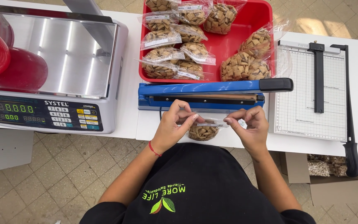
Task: Sealing small plastic bags filled with snacks using a manual heat sealer on a workbench.
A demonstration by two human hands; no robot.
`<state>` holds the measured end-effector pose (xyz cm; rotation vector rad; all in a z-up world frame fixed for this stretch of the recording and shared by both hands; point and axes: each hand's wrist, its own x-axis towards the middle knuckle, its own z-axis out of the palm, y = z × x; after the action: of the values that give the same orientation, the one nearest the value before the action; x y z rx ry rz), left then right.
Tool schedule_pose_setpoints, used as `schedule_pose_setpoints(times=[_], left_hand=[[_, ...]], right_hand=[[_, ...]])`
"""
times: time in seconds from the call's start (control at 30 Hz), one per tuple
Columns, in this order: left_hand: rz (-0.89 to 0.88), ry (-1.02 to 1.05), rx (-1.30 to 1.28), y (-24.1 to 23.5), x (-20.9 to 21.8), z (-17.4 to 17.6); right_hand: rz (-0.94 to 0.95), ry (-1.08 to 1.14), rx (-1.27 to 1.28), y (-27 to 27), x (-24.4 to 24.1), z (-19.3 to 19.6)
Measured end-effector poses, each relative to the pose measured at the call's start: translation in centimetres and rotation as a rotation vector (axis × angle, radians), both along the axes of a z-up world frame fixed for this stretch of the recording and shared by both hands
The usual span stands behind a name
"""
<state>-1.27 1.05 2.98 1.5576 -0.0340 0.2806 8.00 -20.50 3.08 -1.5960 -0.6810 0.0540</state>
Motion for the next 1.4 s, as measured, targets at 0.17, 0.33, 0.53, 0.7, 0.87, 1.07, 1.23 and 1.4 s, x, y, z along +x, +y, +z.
schedule_pose_setpoints(times=[0.17, 0.33, 0.53, 0.7, 0.87, 1.07, 1.23, 1.4], left_hand=[[-0.008, -0.042, -0.088, -0.1, -0.3, -0.1], [-0.03, -0.093, -0.105, 0.3, -0.7, 0.5], [0.033, -0.066, 0.032, 0.7, -1.3, 1.5], [0.126, -0.083, 0.143, 0.7, -1.4, 1.3], [0.209, -0.134, 0.274, 0.4, -1.4, 1.8], [0.255, -0.116, 0.366, 0.5, -1.5, 2.1], [0.277, -0.084, 0.364, 1.5, -2.2, 2.8], [0.052, -0.199, 0.041, 3.8, -3.2, 1.7]], right_hand=[[-0.001, -0.016, 0.035, 0.5, -0.5, -0.6], [0.028, -0.067, -0.012, 0.4, -0.5, -0.3], [0.045, 0.008, -0.029, 0.3, -0.5, 0.5], [-0.009, -0.063, -0.088, 0.2, -0.7, 1.3], [-0.037, -0.144, -0.159, 0.1, -0.7, 2.0], [-0.06, -0.293, -0.22, 0.2, -0.8, 2.9], [-0.076, -0.363, -0.26, 0.5, -1.7, 4.1], [0.052, -0.494, -0.293, 1.3, -3.5, 7.4]])
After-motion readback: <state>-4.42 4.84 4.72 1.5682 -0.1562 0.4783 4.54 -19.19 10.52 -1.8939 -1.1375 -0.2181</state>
